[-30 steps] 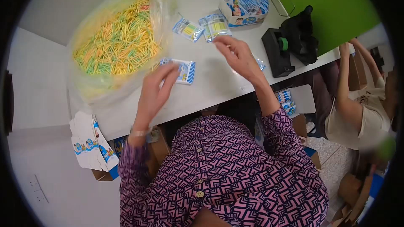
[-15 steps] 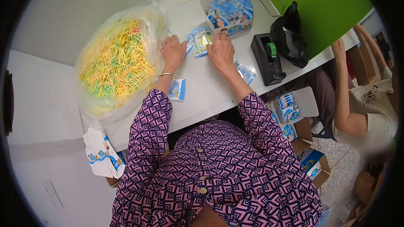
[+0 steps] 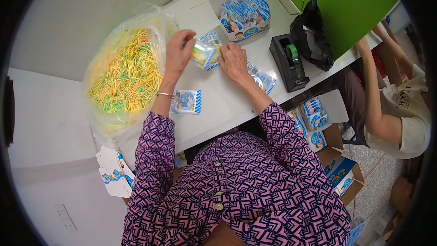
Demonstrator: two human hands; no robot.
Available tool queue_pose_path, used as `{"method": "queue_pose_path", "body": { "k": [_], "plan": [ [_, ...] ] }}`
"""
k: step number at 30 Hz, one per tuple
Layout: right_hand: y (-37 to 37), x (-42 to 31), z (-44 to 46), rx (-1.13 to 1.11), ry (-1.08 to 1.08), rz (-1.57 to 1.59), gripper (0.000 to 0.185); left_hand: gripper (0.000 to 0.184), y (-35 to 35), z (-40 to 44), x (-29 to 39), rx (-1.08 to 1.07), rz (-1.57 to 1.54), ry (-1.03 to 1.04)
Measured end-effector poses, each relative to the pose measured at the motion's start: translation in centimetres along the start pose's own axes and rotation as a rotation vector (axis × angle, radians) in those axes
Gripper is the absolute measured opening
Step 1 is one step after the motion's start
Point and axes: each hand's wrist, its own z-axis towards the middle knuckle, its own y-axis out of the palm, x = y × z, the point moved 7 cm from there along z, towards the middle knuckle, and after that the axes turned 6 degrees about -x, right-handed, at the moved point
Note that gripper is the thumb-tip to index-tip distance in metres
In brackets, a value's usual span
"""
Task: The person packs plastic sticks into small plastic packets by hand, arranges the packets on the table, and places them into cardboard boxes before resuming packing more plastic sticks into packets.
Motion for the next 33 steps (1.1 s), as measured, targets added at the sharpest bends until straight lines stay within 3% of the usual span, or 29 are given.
{"method": "queue_pose_path", "body": {
  "k": [3,6,8,9,11,13,15,17,19,20,22,23,25,29,32,33],
  "plan": [
    [0.4,0.5,0.1,-0.001,-0.011,0.019,0.020,0.019,3.7,1.4,0.1,-0.057,0.118,0.150],
    [0.2,1.9,0.1,0.031,-0.058,0.070,0.017,0.027,5.9,1.2,-2.4,-0.109,0.165,0.109],
    [-0.4,2.9,0.2,0.074,-0.042,0.298,0.020,0.031,6.5,0.9,-3.8,-0.132,0.199,0.084],
    [-0.9,2.9,0.4,0.075,-0.038,0.299,0.020,0.036,6.1,0.7,-4.6,-0.108,0.172,0.027],
    [-0.9,4.0,0.9,-0.094,0.238,0.552,0.021,0.043,5.7,0.4,-5.0,-0.084,0.150,-0.030],
    [-1.3,2.7,1.0,-0.115,0.234,0.469,0.023,0.054,6.1,-0.4,-6.8,-0.229,0.242,-0.315],
    [-0.6,2.1,0.9,-0.133,0.228,0.385,0.025,0.053,6.3,-0.2,-7.0,-0.280,0.204,-0.339],
    [-0.1,1.9,0.6,0.018,0.095,0.184,0.031,0.053,6.4,0.1,-6.9,-0.332,0.162,-0.359],
    [0.2,2.2,0.4,0.035,0.060,0.198,0.034,0.047,7.2,-0.9,-7.9,-0.516,-0.254,-0.679],
    [0.3,2.3,0.4,0.046,0.022,0.213,0.037,0.047,6.9,-0.9,-7.6,-0.518,-0.254,-0.673],
    [0.1,2.3,0.3,0.018,0.047,0.302,0.036,0.041,6.8,-1.5,-7.2,-0.452,-0.569,-0.702],
    [0.1,2.3,0.3,-0.012,0.068,0.392,0.034,0.041,6.9,-1.7,-7.0,-0.454,-0.567,-0.697],
    [-0.2,2.4,0.3,-0.042,0.082,0.418,0.040,0.034,6.7,-1.1,-5.9,-0.338,-0.616,-0.490],
    [-0.8,2.4,0.1,-0.108,0.124,0.480,0.052,0.031,5.6,-1.4,-4.1,-0.290,-0.508,-0.399],
    [-1.1,2.3,0.1,-0.122,0.092,0.453,0.059,0.032,4.8,-2.0,-2.1,-0.317,-0.620,-0.425],
    [-1.2,2.4,0.2,-0.115,0.092,0.454,0.059,0.032,4.4,-1.6,-1.3,-0.299,-0.658,-0.322]
  ]
}}
